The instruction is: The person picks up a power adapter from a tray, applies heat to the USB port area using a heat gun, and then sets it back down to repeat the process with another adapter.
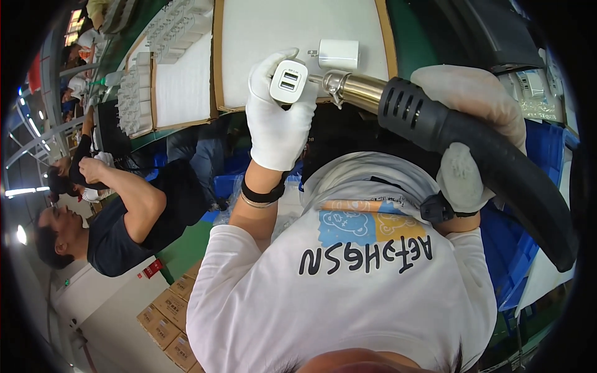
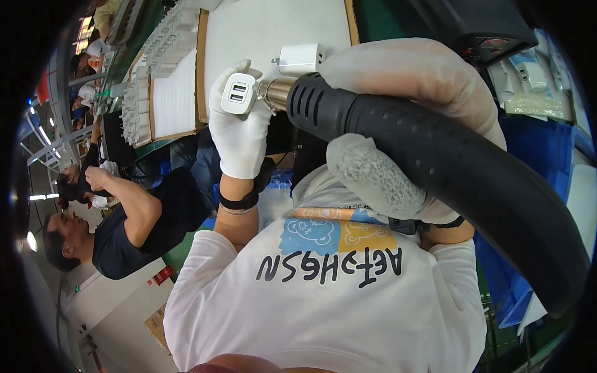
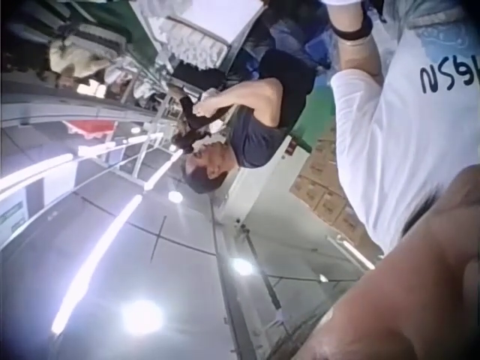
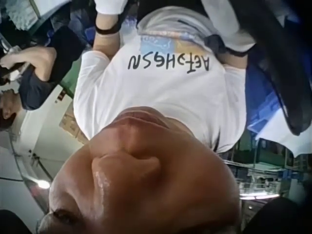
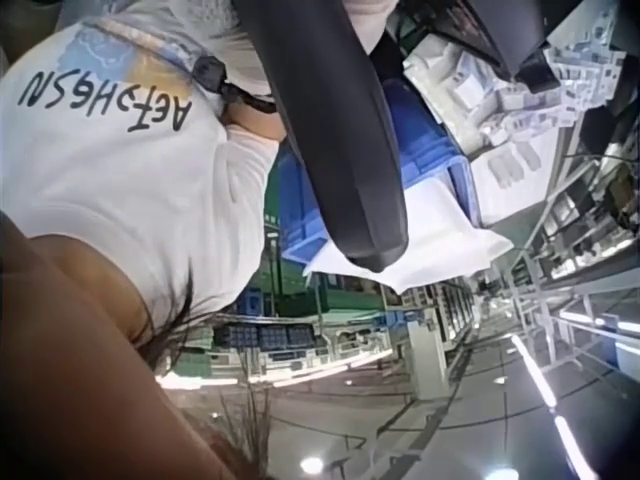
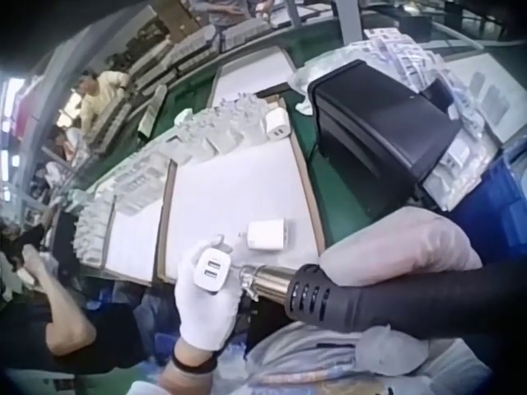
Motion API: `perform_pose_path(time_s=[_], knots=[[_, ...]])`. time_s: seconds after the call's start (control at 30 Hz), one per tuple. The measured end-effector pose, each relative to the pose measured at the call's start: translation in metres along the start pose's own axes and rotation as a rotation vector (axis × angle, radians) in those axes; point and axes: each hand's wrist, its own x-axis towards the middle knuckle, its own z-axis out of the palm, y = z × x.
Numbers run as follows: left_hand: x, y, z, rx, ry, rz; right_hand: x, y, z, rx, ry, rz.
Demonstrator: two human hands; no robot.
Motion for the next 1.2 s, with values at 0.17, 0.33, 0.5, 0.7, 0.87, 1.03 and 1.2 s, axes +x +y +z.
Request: perform_pose_path(time_s=[0.17,0.33,0.5,0.7,0.87,1.03,1.2], knots=[[0.001,-0.002,-0.002,0.084,0.008,0.052,-0.003,0.009,0.004,0.067,0.020,-0.023],[0.003,-0.003,-0.004,0.054,-0.011,0.037,0.001,0.011,-0.002,0.187,-0.081,-0.009],[0.006,-0.006,-0.003,0.116,-0.011,0.071,0.002,0.010,0.006,0.051,0.027,-0.009],[0.003,-0.009,-0.005,0.144,0.013,0.099,-0.001,0.015,0.006,0.149,0.007,-0.005],[0.003,-0.008,-0.005,0.132,0.003,0.088,0.000,0.009,0.011,-0.022,0.106,-0.003],[0.004,-0.005,-0.005,0.141,-0.006,0.099,-0.002,0.013,0.005,0.136,0.003,-0.018],[0.006,-0.009,-0.006,0.201,-0.028,0.141,0.002,0.013,0.006,0.119,0.014,-0.019]])
